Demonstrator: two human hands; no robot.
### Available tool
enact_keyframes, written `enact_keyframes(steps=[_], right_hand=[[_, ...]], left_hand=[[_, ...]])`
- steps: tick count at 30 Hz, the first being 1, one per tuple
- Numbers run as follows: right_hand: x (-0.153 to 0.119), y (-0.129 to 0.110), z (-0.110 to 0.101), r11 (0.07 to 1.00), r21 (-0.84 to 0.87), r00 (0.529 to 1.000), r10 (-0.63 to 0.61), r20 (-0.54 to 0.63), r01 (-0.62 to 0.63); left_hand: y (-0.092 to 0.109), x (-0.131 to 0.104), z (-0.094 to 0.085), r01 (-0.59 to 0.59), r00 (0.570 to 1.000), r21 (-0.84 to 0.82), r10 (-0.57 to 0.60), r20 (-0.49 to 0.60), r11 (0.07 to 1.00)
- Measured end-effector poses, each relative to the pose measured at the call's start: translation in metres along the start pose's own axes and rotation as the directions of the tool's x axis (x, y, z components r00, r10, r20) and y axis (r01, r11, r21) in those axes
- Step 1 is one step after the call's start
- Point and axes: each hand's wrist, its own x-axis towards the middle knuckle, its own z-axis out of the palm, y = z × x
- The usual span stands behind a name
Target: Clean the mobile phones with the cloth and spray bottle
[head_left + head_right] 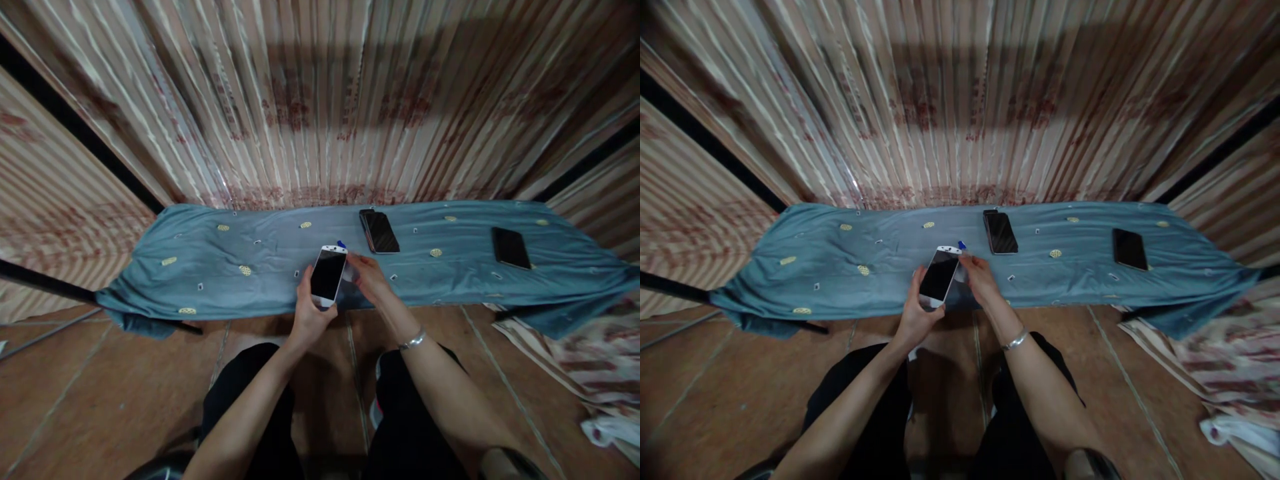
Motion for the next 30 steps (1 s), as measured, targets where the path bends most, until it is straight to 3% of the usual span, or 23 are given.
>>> enact_keyframes(steps=[3,5,8,10,12,14,16,19,22,25,28,30], right_hand=[[0.004,0.001,0.002,0.999,0.043,0.999,0.023,-0.024,-0.022],[0.006,0.002,0.003,0.998,0.048,0.999,0.032,-0.027,-0.031],[0.008,0.003,0.004,0.998,0.048,0.999,0.041,-0.019,-0.04],[0.008,0.003,0.005,0.998,0.051,0.999,0.049,-0.008,-0.048],[0.005,0.002,0.008,0.997,0.059,0.998,0.056,0.009,-0.057],[0.0,0.002,0.012,0.996,0.06,0.997,0.063,0.043,-0.065],[-0.007,0.002,0.017,0.997,0.041,0.996,0.058,0.075,-0.061],[-0.013,0.003,0.022,0.999,-0.024,0.995,0.035,0.092,-0.033],[-0.014,0.004,0.023,0.993,-0.121,0.995,0.007,0.099,0.005],[-0.013,0.005,0.021,0.95,-0.299,0.995,-0.074,0.07,0.092],[-0.016,0.005,0.021,0.799,-0.551,0.968,-0.232,0.091,0.243],[-0.021,0.006,0.021,0.668,-0.652,0.929,-0.323,0.181,0.36]], left_hand=[[-0.001,-0.001,-0.001,-0.062,0.997,0.052,0.059,0.058,0.997],[-0.002,-0.001,-0.004,-0.032,0.996,0.005,0.032,0.083,0.999],[-0.002,0.002,-0.009,0.104,0.994,-0.164,-0.096,0.058,0.981],[-0.002,0.005,-0.012,0.247,0.968,-0.361,-0.248,0.045,0.899],[-0.001,0.008,-0.015,0.415,0.902,-0.538,-0.411,0.135,0.734],[0.002,0.01,-0.018,0.571,0.807,-0.603,-0.516,0.288,0.558],[0.007,0.01,-0.018,0.673,0.722,-0.603,-0.555,0.413,0.427],[0.013,0.007,-0.017,0.738,0.658,-0.614,-0.503,0.56,0.28],[0.014,0.005,-0.016,0.746,0.651,-0.623,-0.457,0.606,0.238],[0.01,0.006,-0.016,0.738,0.661,-0.62,-0.465,0.589,0.265],[0.008,0.008,-0.016,0.724,0.679,-0.61,-0.488,0.548,0.322],[0.009,0.008,-0.015,0.707,0.696,-0.609,-0.512,0.504,0.361]])
